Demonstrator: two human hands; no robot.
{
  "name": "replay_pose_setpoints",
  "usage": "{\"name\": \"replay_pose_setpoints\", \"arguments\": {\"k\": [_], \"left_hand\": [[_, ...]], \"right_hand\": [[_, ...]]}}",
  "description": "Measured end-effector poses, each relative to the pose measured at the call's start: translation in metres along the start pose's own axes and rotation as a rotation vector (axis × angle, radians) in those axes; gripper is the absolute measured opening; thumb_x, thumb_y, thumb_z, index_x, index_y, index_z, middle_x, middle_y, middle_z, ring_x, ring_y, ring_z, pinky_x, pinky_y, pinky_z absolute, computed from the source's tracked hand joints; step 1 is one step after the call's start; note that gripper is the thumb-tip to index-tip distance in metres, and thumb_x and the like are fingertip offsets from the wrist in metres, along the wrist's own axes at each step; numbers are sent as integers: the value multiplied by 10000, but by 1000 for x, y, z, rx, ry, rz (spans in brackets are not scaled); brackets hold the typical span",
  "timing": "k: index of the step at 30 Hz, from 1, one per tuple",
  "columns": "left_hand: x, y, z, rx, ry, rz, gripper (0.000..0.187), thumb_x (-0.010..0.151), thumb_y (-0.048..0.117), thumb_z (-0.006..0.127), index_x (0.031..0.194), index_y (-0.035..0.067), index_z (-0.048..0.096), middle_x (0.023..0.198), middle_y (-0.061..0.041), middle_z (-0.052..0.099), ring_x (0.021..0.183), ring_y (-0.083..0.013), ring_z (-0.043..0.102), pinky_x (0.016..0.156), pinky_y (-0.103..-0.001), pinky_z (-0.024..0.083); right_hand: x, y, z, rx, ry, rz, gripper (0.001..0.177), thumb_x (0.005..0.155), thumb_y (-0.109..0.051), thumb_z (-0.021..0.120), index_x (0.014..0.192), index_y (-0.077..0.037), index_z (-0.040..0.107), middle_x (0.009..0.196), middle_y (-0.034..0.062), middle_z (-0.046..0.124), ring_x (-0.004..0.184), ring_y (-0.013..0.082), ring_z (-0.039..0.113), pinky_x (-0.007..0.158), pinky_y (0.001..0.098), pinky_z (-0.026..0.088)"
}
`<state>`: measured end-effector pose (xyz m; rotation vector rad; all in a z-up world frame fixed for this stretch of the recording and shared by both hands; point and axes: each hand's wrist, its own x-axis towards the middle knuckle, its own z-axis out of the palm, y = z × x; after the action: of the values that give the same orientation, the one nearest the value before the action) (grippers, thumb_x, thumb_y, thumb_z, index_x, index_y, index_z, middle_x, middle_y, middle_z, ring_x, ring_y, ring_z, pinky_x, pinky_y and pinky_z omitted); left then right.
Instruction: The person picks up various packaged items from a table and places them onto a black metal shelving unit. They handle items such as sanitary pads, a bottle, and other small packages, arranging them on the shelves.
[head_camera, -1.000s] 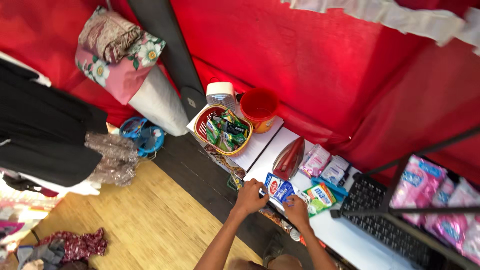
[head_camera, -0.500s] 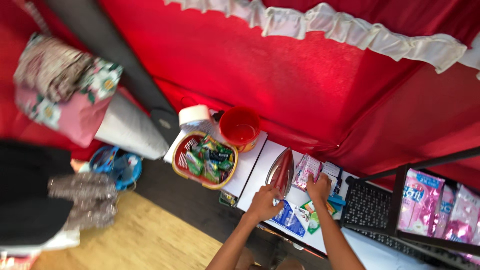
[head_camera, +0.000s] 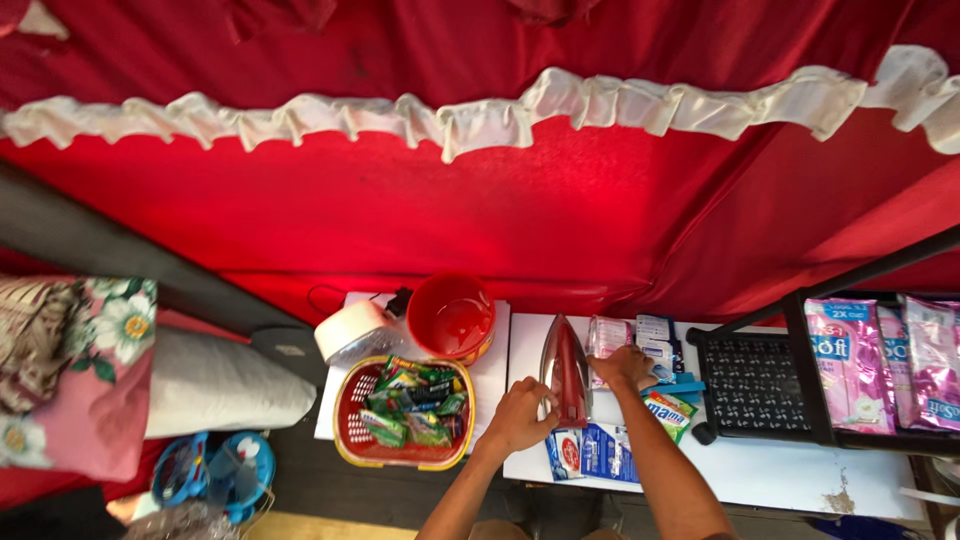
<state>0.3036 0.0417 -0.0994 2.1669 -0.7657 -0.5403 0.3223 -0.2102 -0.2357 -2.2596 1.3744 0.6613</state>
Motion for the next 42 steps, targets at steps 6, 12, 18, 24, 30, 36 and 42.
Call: {"name": "replay_pose_setpoints", "arguments": {"k": [6, 12, 18, 24, 30, 36, 42], "left_hand": [[-1, -7, 0, -14, -85, -9, 179, 834, 207, 733, 972, 92, 722, 1093, -148, 651, 1093, -354, 605, 931, -455, 502], [-1, -20, -7, -27, -121, -52, 192, 828, 213, 728, 993, 115, 715, 1058, -140, 628, 1036, -345, 633, 895, -447, 518], [28, -37, -5, -43, -137, -5, 184, 810, 206, 722, 974, 122, 732, 1024, -132, 647, 933, -314, 673, 849, -414, 552], [70, -47, 22, -103, -143, -152, 192, 825, 200, 735, 938, 46, 754, 994, -138, 690, 901, -272, 692, 831, -374, 553], [92, -65, 51, -464, -25, -383, 258, 881, 202, 670, 1042, 10, 731, 989, -108, 743, 899, -186, 692, 834, -317, 537], [115, -51, 65, -735, -33, -485, 408, 950, 309, 598, 1202, 16, 730, 1091, -115, 713, 962, -181, 629, 806, -319, 503], [130, 15, 42, -216, 163, 140, 926, 699, 202, 936, 1457, 13, 439, 1370, -234, 499, 1202, -325, 503, 991, -452, 452]], "right_hand": [[-7, 1, -1, 81, 63, -27, 1093, 663, -578, 864, 1438, 43, 408, 1359, 259, 603, 1275, 377, 586, 996, 471, 540], [-1, 18, -8, 254, 85, -110, 978, 716, -463, 836, 1411, 76, 408, 1225, 324, 678, 1124, 435, 697, 964, 470, 575], [1, 36, -17, 293, 118, -239, 905, 714, -413, 829, 1345, 113, 453, 1174, 365, 672, 1113, 464, 686, 973, 461, 562], [-23, 46, -20, 492, 183, -298, 791, 739, -384, 815, 1258, 121, 494, 1099, 364, 696, 1074, 478, 688, 976, 468, 544], [-49, 52, -41, 736, 207, -349, 585, 704, -268, 780, 1144, 39, 548, 1014, 284, 745, 966, 422, 731, 923, 455, 554], [-73, 59, -67, 839, 321, -532, 530, 687, -155, 792, 1126, 14, 547, 972, 232, 740, 902, 373, 726, 838, 450, 549], [-100, 75, -104, 899, 251, -655, 513, 685, -87, 786, 1123, 9, 538, 905, 182, 730, 803, 252, 714, 725, 372, 558]]}}
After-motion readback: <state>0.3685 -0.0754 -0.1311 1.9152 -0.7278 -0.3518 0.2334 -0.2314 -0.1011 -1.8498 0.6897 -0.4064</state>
